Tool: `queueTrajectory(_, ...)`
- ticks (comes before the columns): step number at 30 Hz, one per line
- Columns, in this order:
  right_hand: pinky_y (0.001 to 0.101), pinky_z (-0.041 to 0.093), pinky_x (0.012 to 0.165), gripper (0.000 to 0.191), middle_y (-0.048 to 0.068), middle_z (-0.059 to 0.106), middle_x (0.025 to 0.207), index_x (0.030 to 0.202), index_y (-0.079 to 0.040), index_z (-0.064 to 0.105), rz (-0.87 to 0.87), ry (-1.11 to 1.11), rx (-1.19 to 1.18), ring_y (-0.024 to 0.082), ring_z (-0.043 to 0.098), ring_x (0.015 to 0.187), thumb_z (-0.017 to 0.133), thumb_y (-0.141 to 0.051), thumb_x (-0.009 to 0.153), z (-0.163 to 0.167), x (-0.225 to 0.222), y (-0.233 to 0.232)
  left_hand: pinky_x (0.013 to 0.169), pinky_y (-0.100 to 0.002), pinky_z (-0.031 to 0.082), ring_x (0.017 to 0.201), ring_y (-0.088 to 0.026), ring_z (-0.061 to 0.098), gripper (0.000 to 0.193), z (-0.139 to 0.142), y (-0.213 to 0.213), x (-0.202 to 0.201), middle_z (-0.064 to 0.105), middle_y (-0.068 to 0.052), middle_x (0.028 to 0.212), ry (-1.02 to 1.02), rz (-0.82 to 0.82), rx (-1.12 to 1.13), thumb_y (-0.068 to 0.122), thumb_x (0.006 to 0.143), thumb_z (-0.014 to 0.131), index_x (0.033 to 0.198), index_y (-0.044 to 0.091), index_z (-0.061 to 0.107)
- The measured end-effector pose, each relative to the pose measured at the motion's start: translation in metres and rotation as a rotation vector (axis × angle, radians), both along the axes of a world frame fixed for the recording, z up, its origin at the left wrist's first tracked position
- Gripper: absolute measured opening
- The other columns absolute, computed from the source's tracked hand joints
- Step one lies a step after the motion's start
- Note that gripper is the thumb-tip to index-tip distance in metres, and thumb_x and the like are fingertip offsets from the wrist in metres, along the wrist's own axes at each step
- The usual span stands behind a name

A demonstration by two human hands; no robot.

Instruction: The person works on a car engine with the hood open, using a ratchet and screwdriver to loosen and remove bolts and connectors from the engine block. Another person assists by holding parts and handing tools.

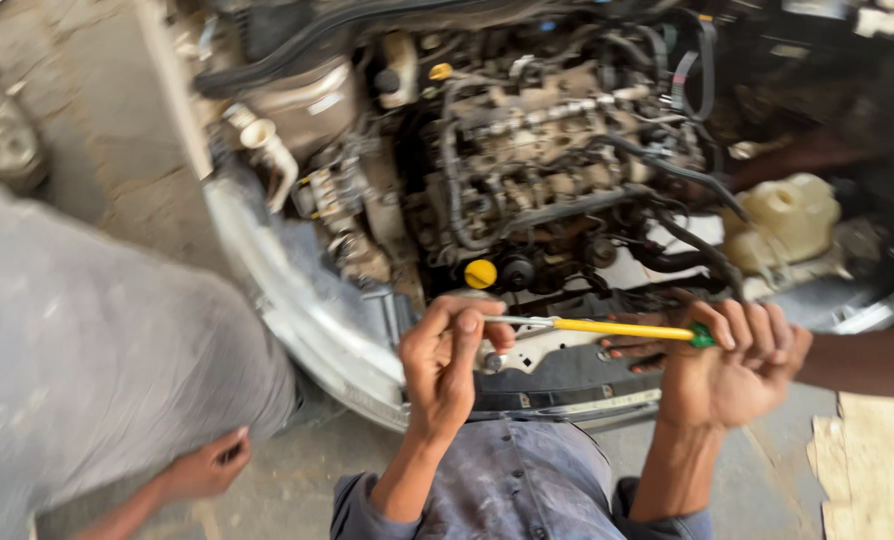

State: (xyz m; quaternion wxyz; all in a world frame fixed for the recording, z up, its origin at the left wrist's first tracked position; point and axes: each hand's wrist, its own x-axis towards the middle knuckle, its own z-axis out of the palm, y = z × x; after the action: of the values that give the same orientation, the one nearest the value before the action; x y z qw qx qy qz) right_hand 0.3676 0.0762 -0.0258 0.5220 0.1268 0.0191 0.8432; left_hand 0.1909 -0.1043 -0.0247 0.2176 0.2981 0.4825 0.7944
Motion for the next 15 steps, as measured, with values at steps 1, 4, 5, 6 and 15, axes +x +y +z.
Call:
queueTrajectory(1,0.0276,0.036,0.079,0.041,-0.006,0.037,0.067,0.078,-0.013,0.044,-0.013,-0.021,-0.053,0.009,0.035,0.067,0.049,-0.037,0.112,-0.006,-0.002,-0.004,0.073,-0.029,0.059,0.079,-0.015,0.07,0.029,-0.004,-0.001,-0.001,0.07,-0.012,0.09,-0.004,0.002,0.008,0.017,0.112,0.053,0.109,-0.008,0.066)
queueTrajectory(4,0.0289,0.036,0.082,0.048,-0.006,0.045,0.068,0.075,-0.013,0.048,0.02,-0.154,-0.07,0.01,0.041,0.068,0.054,-0.052,0.103,-0.04,-0.005,-0.01,0.072,-0.029,0.058,0.078,-0.015,0.069,0.031,-0.016,-0.006,-0.005,0.068,-0.011,0.088,-0.014,0.074,0.001,0.02,0.113,0.05,0.111,-0.007,0.065)
queueTrajectory(5,0.0241,0.038,0.08,0.054,-0.006,0.046,0.066,0.072,-0.013,0.048,0.075,-0.248,0.076,0.008,0.042,0.065,0.056,-0.053,0.107,-0.05,-0.003,-0.01,0.07,-0.029,0.058,0.076,-0.015,0.068,0.033,-0.02,-0.009,-0.006,0.067,-0.01,0.084,-0.024,0.093,-0.006,0.022,0.114,0.05,0.111,-0.007,0.065)
queueTrajectory(6,0.0217,0.038,0.075,0.054,-0.006,0.047,0.064,0.071,-0.013,0.048,0.094,-0.299,0.173,0.008,0.043,0.062,0.057,-0.052,0.108,-0.058,-0.004,-0.005,0.07,-0.029,0.058,0.076,-0.015,0.068,0.035,-0.025,-0.014,-0.008,0.068,-0.01,0.085,-0.018,0.098,-0.029,0.024,0.115,0.048,0.112,-0.006,0.066)
queueTrajectory(15,0.0248,0.028,0.054,0.047,-0.004,0.036,0.057,0.064,-0.016,0.04,0.126,-0.451,0.25,0.01,0.031,0.052,0.055,-0.042,0.1,-0.011,-0.15,-0.039,0.048,-0.033,0.042,0.051,-0.017,0.056,0.032,-0.094,-0.066,-0.013,0.067,-0.01,0.071,0.089,0.265,-0.593,0.02,0.11,0.048,0.096,0.0,0.069)
